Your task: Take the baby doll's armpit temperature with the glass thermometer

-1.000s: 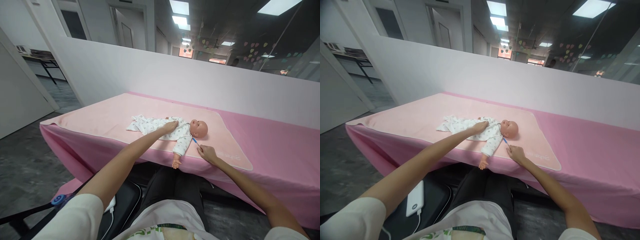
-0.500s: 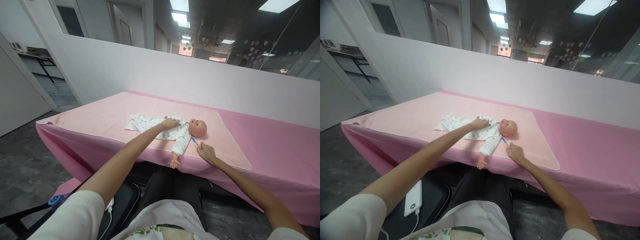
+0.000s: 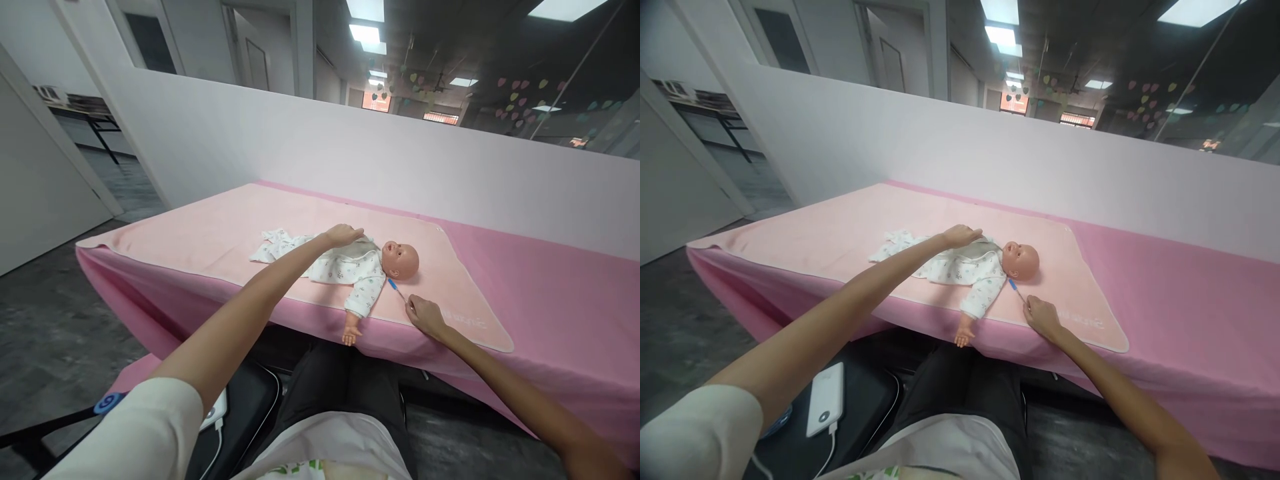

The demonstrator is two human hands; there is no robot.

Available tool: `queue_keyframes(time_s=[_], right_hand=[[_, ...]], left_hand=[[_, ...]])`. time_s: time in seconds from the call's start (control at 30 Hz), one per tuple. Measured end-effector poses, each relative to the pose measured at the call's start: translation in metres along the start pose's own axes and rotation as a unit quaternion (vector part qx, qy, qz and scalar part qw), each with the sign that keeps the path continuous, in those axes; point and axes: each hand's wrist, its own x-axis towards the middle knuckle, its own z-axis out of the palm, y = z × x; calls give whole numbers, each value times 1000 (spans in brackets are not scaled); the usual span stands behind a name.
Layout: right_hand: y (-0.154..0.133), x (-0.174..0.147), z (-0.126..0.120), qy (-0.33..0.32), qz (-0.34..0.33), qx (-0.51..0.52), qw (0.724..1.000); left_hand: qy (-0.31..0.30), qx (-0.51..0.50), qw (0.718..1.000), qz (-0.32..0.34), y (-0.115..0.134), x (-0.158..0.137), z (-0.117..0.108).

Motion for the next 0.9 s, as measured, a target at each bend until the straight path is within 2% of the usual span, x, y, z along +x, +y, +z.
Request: queue_keyframes(time_s=[0.23,0.33,0.43,0.5,0.57,0.67,0.73,0.8,0.9], right_hand=[[4,-8,-2,-11,8,20,1000],[9,-9,2,19,0,35,999],[15,-8,7,80,-29,35,996],[21,-7,8,129,-69,20,989],[29,-5,6,167,-141,-3,976],[44,0,-2,209,-284,-11,936],[53,8,-9,248,-332,2,910],[58,21,-17,281,-326,20,903],[55,48,-31,287,-273,48,917]], left_hand=[[-8,29,999,26,-9,16,-16],[-10,38,999,33,-12,23,-21],[1,38,998,42,-16,29,-21],[12,46,998,48,-19,33,-19],[15,56,997,59,-22,37,-15],[22,58,996,65,-28,41,-11],[27,62,996,59,-32,43,-10],[26,70,996,56,-34,45,-9],[27,75,995,52,-36,47,-8]])
